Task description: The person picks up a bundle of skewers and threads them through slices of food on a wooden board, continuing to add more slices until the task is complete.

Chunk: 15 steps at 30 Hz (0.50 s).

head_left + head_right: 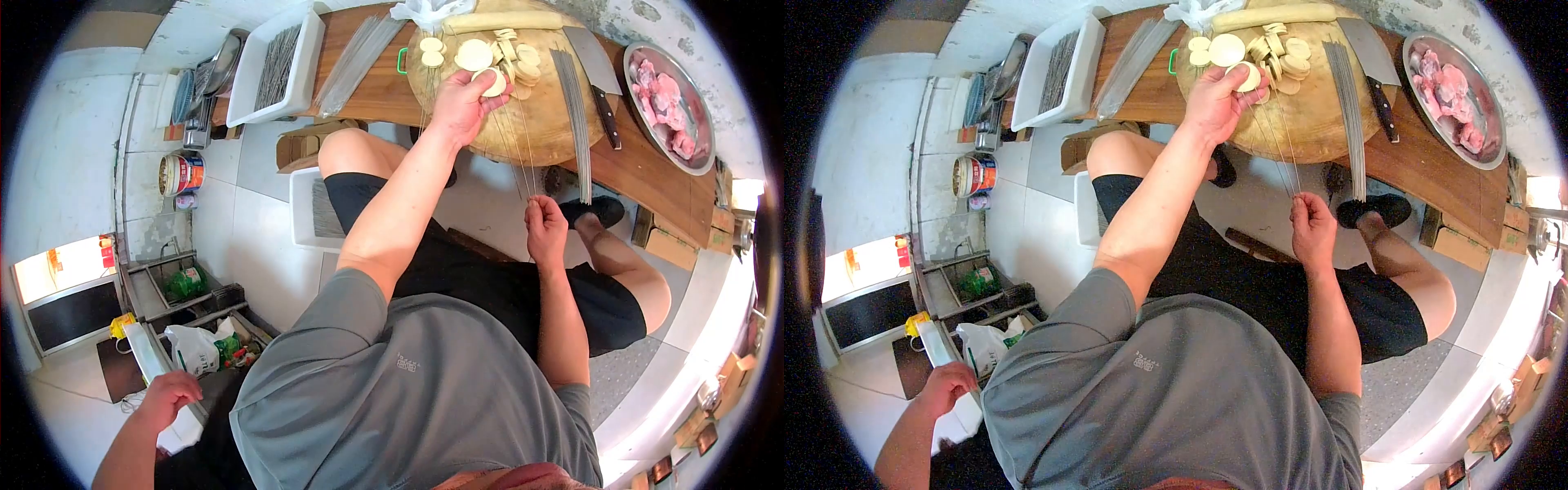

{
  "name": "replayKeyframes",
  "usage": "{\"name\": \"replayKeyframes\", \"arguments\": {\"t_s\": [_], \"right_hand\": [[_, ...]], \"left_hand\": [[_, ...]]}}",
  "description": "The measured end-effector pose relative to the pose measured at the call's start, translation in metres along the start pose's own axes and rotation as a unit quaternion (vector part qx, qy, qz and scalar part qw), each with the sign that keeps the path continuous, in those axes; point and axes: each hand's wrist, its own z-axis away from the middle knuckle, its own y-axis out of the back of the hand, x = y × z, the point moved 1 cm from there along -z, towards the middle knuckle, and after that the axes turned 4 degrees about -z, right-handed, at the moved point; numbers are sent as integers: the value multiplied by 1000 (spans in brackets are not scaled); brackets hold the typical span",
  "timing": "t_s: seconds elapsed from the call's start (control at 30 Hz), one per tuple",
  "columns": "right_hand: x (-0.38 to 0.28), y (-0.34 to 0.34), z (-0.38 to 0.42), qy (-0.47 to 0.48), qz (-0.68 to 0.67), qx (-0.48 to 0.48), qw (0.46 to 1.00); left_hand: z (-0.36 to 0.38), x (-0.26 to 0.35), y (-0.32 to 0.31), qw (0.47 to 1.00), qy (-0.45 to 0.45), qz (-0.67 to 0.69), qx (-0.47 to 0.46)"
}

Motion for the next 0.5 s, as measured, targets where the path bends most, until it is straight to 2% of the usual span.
{"name": "replayKeyframes", "arguments": {"t_s": [0.5], "right_hand": [[2,4,-3,3,23,10,1000]], "left_hand": [[1,-7,2,998,6,59,-12]]}}
